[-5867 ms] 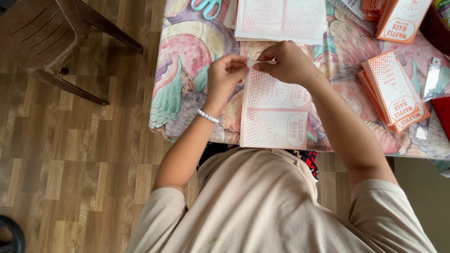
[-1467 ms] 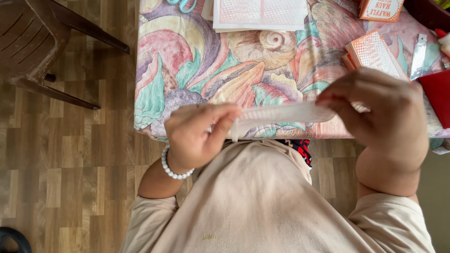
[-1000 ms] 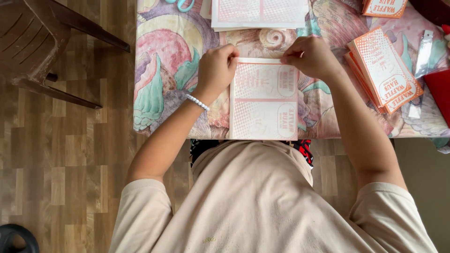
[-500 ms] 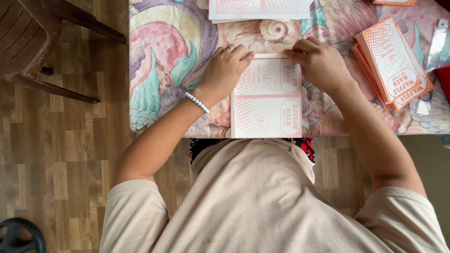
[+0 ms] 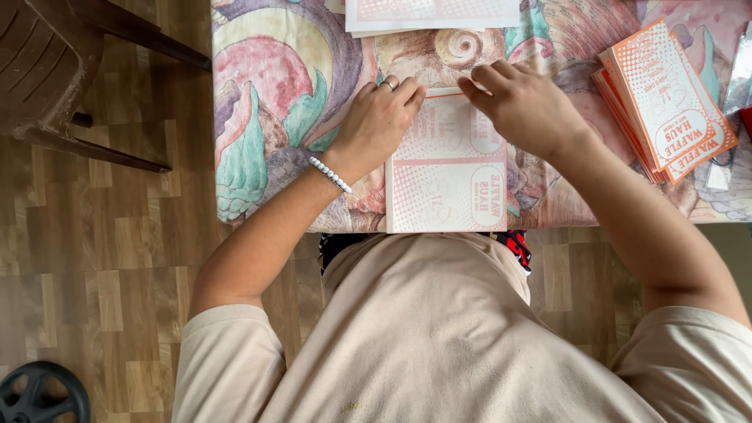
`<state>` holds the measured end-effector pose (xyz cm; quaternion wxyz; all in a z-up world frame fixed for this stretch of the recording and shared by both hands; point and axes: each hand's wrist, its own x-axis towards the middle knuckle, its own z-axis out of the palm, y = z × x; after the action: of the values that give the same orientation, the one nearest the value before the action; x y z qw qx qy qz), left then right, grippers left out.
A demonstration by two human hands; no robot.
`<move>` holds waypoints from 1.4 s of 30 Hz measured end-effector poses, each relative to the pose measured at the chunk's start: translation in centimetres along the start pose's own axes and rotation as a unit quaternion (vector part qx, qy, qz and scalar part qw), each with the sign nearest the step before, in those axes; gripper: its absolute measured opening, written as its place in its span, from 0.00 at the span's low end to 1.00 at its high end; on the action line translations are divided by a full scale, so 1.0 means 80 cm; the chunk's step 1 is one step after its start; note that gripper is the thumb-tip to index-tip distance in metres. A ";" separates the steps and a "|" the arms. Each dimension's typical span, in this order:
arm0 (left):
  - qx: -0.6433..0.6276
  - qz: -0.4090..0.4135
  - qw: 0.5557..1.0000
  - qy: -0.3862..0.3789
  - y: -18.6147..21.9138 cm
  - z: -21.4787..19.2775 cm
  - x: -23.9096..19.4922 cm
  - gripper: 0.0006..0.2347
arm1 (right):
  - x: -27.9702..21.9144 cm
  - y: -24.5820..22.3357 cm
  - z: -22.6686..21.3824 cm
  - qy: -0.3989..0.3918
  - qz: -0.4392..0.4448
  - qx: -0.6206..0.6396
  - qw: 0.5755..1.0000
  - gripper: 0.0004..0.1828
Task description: Folding and stacking paper waffle bags at a workstation
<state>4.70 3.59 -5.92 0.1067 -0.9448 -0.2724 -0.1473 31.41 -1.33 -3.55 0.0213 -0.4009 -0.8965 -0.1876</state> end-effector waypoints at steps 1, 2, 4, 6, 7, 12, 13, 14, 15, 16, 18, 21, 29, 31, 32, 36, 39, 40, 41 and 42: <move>0.000 0.000 1.000 0.000 0.001 -0.002 0.000 0.10 | 0.000 -0.002 0.006 0.000 0.000 0.000 1.000 0.24; 0.006 0.002 1.000 0.001 0.003 -0.003 0.000 0.12 | -0.001 -0.004 0.013 0.032 -0.002 -0.022 0.999 0.15; 0.011 0.001 1.000 0.000 0.006 -0.008 -0.003 0.14 | -0.002 -0.007 0.023 0.062 -0.005 -0.041 0.997 0.07; 0.059 0.002 0.997 -0.045 0.010 -0.014 -0.001 0.23 | -0.006 -0.004 0.028 0.054 0.003 -0.067 0.996 0.05; 0.057 0.002 0.997 -0.044 0.011 -0.015 0.000 0.23 | -0.008 -0.004 0.032 0.052 0.003 -0.067 0.996 0.05; 0.140 -0.006 0.989 -0.048 0.021 -0.012 0.002 0.22 | 0.000 -0.006 0.031 0.040 0.002 -0.109 0.993 0.13; 0.139 -0.007 0.989 -0.049 0.022 -0.010 0.001 0.22 | 0.003 -0.006 0.028 0.040 0.001 -0.107 0.993 0.13; 0.141 -0.015 0.989 -0.042 0.023 -0.007 0.000 0.22 | 0.007 -0.006 0.026 0.002 -0.016 -0.111 0.994 0.11; 0.143 -0.021 0.989 -0.034 0.024 -0.005 -0.001 0.22 | 0.009 -0.007 0.023 -0.037 -0.030 -0.114 0.992 0.10; 0.142 -0.020 0.989 -0.035 0.025 -0.006 0.000 0.22 | 0.009 -0.008 0.021 -0.038 -0.030 -0.113 0.992 0.10; 0.142 -0.028 0.988 -0.048 0.026 -0.009 0.003 0.20 | 0.009 -0.009 0.016 -0.020 -0.009 -0.109 0.994 0.08; 0.127 -0.032 0.990 -0.050 0.027 -0.006 0.005 0.20 | 0.005 -0.012 0.021 -0.053 0.024 -0.018 0.998 0.22; 0.074 -0.054 0.995 -0.038 0.025 -0.006 0.008 0.21 | -0.040 0.039 0.011 -0.019 0.040 -0.058 0.997 0.17; 0.053 -0.056 0.996 -0.037 0.024 -0.005 0.009 0.20 | -0.062 0.046 0.017 -0.021 0.056 -0.059 0.996 0.16; 0.037 -0.064 0.996 -0.050 0.024 -0.004 0.010 0.20 | -0.067 0.046 0.020 -0.006 0.067 -0.048 0.997 0.20; -0.045 -0.097 0.993 0.042 0.020 0.008 0.018 0.12 | -0.064 0.036 0.028 0.066 0.120 0.056 0.989 0.22; -0.071 -0.122 0.989 -0.053 0.009 0.038 0.028 0.19 | -0.057 0.006 -0.006 0.124 0.204 0.317 0.918 0.19; -0.067 -0.124 0.989 -0.047 -0.001 0.027 0.042 0.19 | -0.056 0.002 -0.012 0.127 0.199 0.313 0.920 0.19; -0.121 -0.151 0.972 -0.134 -0.004 0.018 0.048 0.18 | -0.061 -0.012 -0.016 0.138 0.253 0.380 0.879 0.20; -0.173 -0.176 0.944 -0.219 -0.007 0.010 0.055 0.18 | -0.066 -0.025 -0.019 0.147 0.303 0.444 0.830 0.22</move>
<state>8.14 6.37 -5.13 -0.1480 -0.8948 -0.4212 0.0025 33.35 -6.84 -3.77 0.3841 -0.5678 -0.7027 0.1902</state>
